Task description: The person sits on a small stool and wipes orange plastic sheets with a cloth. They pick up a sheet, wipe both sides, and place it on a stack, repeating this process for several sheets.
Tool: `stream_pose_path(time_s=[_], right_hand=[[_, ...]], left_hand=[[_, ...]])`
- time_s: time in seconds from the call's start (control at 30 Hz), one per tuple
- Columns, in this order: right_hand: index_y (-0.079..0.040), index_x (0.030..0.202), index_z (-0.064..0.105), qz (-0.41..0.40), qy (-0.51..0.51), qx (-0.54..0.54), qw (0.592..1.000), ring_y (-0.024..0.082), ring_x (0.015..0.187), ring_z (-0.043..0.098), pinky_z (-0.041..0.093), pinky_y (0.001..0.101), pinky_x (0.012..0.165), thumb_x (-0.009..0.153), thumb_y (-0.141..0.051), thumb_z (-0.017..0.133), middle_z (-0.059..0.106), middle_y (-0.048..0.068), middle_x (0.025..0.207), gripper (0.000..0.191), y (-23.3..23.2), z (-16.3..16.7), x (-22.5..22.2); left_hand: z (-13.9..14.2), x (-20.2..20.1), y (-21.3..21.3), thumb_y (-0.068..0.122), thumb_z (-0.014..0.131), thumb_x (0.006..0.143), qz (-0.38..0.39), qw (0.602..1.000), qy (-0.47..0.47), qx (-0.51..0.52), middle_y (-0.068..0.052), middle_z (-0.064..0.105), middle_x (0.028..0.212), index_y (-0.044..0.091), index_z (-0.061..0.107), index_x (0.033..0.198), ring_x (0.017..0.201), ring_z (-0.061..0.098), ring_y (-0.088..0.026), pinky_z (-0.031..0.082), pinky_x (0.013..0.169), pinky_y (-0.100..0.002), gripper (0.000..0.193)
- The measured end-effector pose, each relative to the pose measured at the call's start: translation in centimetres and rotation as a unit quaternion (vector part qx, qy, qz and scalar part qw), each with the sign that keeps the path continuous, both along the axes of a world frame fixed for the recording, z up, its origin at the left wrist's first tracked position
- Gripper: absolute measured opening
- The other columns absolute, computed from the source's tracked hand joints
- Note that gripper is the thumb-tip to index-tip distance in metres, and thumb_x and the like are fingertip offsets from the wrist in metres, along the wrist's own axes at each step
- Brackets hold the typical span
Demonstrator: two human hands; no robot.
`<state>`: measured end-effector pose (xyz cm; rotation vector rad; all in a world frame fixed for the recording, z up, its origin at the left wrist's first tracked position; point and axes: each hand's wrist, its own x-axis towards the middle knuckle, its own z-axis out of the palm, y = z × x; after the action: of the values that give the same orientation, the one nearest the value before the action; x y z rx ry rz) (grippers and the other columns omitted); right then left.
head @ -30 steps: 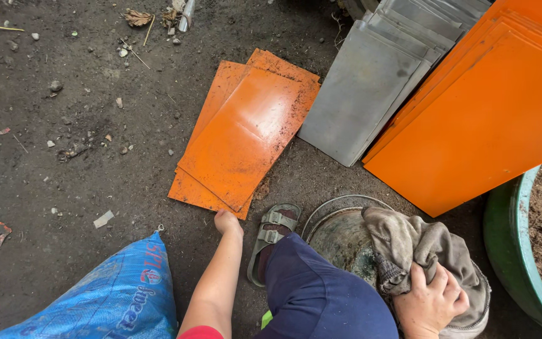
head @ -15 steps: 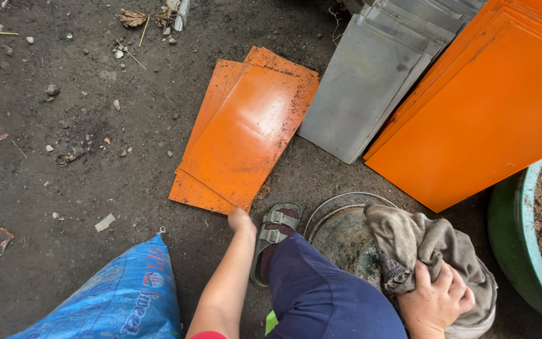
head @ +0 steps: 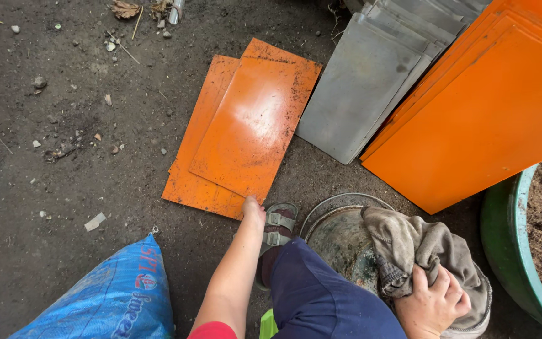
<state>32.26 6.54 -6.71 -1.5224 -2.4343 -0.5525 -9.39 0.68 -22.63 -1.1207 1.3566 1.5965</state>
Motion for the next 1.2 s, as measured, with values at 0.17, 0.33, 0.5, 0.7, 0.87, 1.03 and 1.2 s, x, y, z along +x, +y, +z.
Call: stream_pose_path(time_s=[0.17, 0.33, 0.5, 0.7, 0.87, 1.03, 1.2], right_hand=[[-0.026, 0.108, 0.075, 0.01, 0.017, -0.008, 1.0, 0.027, 0.13, 0.056, 0.031, 0.0488, 0.112, 0.08, -0.047, 0.073, 0.064, 0.005, 0.137, 0.035, 0.0, 0.3, -0.4], [-0.028, 0.106, 0.077, -0.007, 0.022, 0.021, 1.0, 0.023, 0.128, 0.059, 0.034, 0.0466, 0.112, 0.083, -0.04, 0.072, 0.066, 0.001, 0.134, 0.027, 0.1, 0.1, -0.5], [-0.024, 0.096, 0.078, 0.013, 0.051, 0.032, 0.998, 0.027, 0.125, 0.062, 0.037, 0.0482, 0.107, 0.073, -0.04, 0.071, 0.069, 0.005, 0.126, 0.029, 0.6, -0.6, -0.2], [-0.029, 0.1, 0.079, 0.047, 0.131, 0.037, 0.99, 0.023, 0.116, 0.064, 0.039, 0.0405, 0.102, 0.083, -0.027, 0.064, 0.072, 0.002, 0.121, 0.023, 1.5, -1.3, -0.1], [-0.025, 0.099, 0.08, -0.007, 0.092, 0.0, 0.996, 0.025, 0.122, 0.063, 0.038, 0.0479, 0.111, 0.07, -0.025, 0.062, 0.071, 0.006, 0.122, 0.034, 0.4, -0.4, -0.3], [-0.027, 0.096, 0.078, -0.023, 0.077, -0.027, 0.996, 0.022, 0.126, 0.06, 0.035, 0.0481, 0.113, 0.07, -0.02, 0.064, 0.069, 0.003, 0.127, 0.03, 0.0, 1.4, -1.3], [-0.027, 0.102, 0.076, 0.015, 0.059, -0.057, 0.997, 0.024, 0.13, 0.055, 0.032, 0.0512, 0.111, 0.071, -0.017, 0.064, 0.065, 0.004, 0.131, 0.035, 0.0, 2.8, -2.0]], left_hand=[[0.0, -0.5, 0.7, 0.036, 0.069, 0.095, 0.016, 0.999, 0.04, 0.002, -0.006, 0.05, 0.122, 0.01, 0.052, 0.131, 0.119, 0.045, -0.029, 0.04, 0.101, -0.047, 0.047], [1.9, -0.2, -1.7, 0.047, 0.077, 0.091, -0.054, 0.994, 0.093, 0.033, -0.01, 0.058, 0.099, 0.005, 0.059, 0.114, 0.093, 0.062, -0.029, 0.043, 0.089, -0.042, 0.05], [6.2, -4.7, -2.8, 0.03, 0.074, 0.09, -0.123, 0.937, 0.283, 0.165, -0.004, 0.067, 0.106, 0.005, 0.062, 0.116, 0.095, 0.065, -0.02, 0.057, 0.084, -0.037, 0.038], [6.8, -8.6, 2.3, -0.001, 0.07, 0.079, -0.068, 0.916, 0.283, 0.277, -0.008, 0.071, 0.114, 0.01, 0.059, 0.125, 0.1, 0.071, -0.024, 0.059, 0.078, -0.041, 0.049], [8.2, -9.0, 2.1, -0.007, 0.073, 0.082, -0.076, 0.917, 0.333, 0.204, -0.014, 0.069, 0.115, 0.004, 0.054, 0.126, 0.097, 0.069, -0.028, 0.055, 0.074, -0.041, 0.049], [16.9, -14.4, -2.4, -0.003, 0.07, 0.084, -0.15, 0.9, 0.384, 0.142, -0.016, 0.07, 0.109, 0.0, 0.061, 0.121, 0.078, 0.062, -0.025, 0.051, 0.062, -0.038, 0.039], [30.0, -21.4, -6.0, 0.008, 0.072, 0.092, -0.236, 0.879, 0.412, 0.052, -0.007, 0.07, 0.092, 0.003, 0.066, 0.111, 0.072, 0.063, -0.023, 0.045, 0.058, -0.032, 0.02]])
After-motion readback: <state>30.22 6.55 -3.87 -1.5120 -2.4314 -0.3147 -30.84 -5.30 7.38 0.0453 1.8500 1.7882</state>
